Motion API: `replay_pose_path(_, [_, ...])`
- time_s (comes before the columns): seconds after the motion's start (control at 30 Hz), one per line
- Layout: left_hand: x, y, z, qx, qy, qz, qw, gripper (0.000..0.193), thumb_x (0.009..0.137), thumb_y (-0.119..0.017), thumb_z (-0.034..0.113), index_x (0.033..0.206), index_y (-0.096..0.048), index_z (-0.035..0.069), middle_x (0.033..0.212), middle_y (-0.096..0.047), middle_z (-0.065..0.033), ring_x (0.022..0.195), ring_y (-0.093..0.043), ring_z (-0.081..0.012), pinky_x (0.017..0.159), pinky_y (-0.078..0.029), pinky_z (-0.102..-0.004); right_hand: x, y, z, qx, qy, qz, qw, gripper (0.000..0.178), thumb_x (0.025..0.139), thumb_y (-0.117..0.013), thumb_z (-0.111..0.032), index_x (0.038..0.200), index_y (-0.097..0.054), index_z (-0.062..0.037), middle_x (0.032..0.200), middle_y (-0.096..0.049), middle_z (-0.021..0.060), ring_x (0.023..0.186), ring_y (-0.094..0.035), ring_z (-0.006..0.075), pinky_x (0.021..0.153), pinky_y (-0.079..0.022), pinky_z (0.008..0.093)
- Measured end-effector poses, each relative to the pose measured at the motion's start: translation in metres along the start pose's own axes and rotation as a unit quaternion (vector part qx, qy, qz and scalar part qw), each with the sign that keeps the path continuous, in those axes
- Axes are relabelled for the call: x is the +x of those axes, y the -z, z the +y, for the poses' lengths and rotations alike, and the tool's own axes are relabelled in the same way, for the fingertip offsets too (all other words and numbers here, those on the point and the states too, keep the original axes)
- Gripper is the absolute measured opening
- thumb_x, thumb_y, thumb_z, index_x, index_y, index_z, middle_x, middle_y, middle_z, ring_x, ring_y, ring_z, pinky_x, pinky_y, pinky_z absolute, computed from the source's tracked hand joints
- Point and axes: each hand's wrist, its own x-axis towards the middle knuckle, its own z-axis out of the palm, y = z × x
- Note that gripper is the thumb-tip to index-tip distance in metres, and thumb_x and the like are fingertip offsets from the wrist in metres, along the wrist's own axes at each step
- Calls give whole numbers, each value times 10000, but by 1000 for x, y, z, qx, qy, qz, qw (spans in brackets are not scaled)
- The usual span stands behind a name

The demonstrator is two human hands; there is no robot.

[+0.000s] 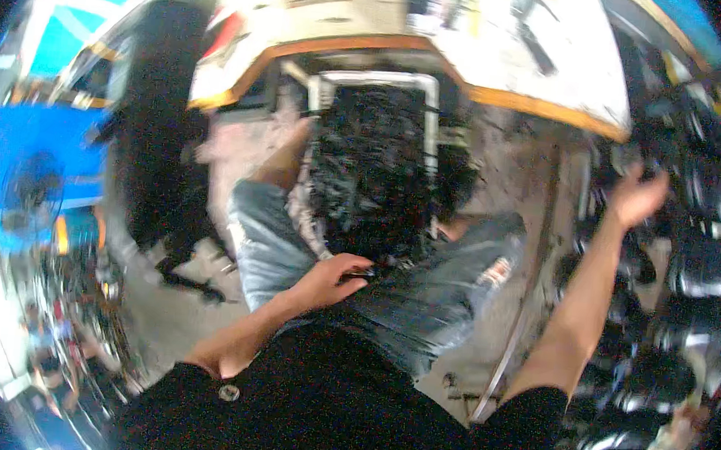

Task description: Using a machine to apply pressure or heat to attach soles to shoe uppers.

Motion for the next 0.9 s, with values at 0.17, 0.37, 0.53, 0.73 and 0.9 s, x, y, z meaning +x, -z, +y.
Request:
replay_pose_path(0.17, [-10, 7, 8, -51, -52, -16, 997, 396, 961, -717, 154, 1315, -600, 24, 1228, -669, -156, 1103, -684, -263, 961, -550, -386, -45, 81, -59, 97, 34, 10, 995, 551, 948, -744, -191, 1405, -540, 41, 1390, -613, 231, 1282, -589, 356, 1123, -432, 425])
replay_pose_path(0.37, [6, 24, 16, -267, -40, -24, 962, 552, 974, -699, 74, 1483, -485, 53, 1387, -614, -96, 1238, -619, -209, 1058, -501, -374, -168, 230, -167, 357, -36, -37, 933, 620, 983, -664, -97, 1525, -382, 7, 1499, -516, 199, 1367, -511, 337, 1176, -375, 452])
replay_pose_path(0.53, [7, 49, 53, -536, -81, -44, 839, 1018, 917, -756, 141, 1667, -70, 205, 1665, -280, -103, 1454, -417, -317, 1149, -408, -509, -216, 299, -188, 684, -320, -139, 641, 715, 932, -761, -254, 1511, -403, -37, 1490, -515, 169, 1365, -511, 334, 1149, -399, 566])
replay_pose_path(0.73, [-23, 87, 105, -458, -154, 71, 872, 1203, 801, -887, 117, 1663, -49, 125, 1612, -361, -135, 1428, -421, -249, 1166, -386, -452, -273, 271, -152, 704, -453, -313, 449, 824, 875, -813, -342, 1564, -408, -141, 1543, -492, 92, 1409, -483, 302, 1157, -405, 492])
replay_pose_path(0.9, [-37, 101, 123, -324, -209, 104, 917, 1100, 689, -948, 9, 1560, -277, 54, 1593, -385, -141, 1370, -468, -210, 1120, -434, -385, -260, 261, -153, 697, -399, -342, 488, 941, 805, -877, -329, 1571, -376, -109, 1509, -518, 102, 1358, -533, 309, 1130, -450, 495])
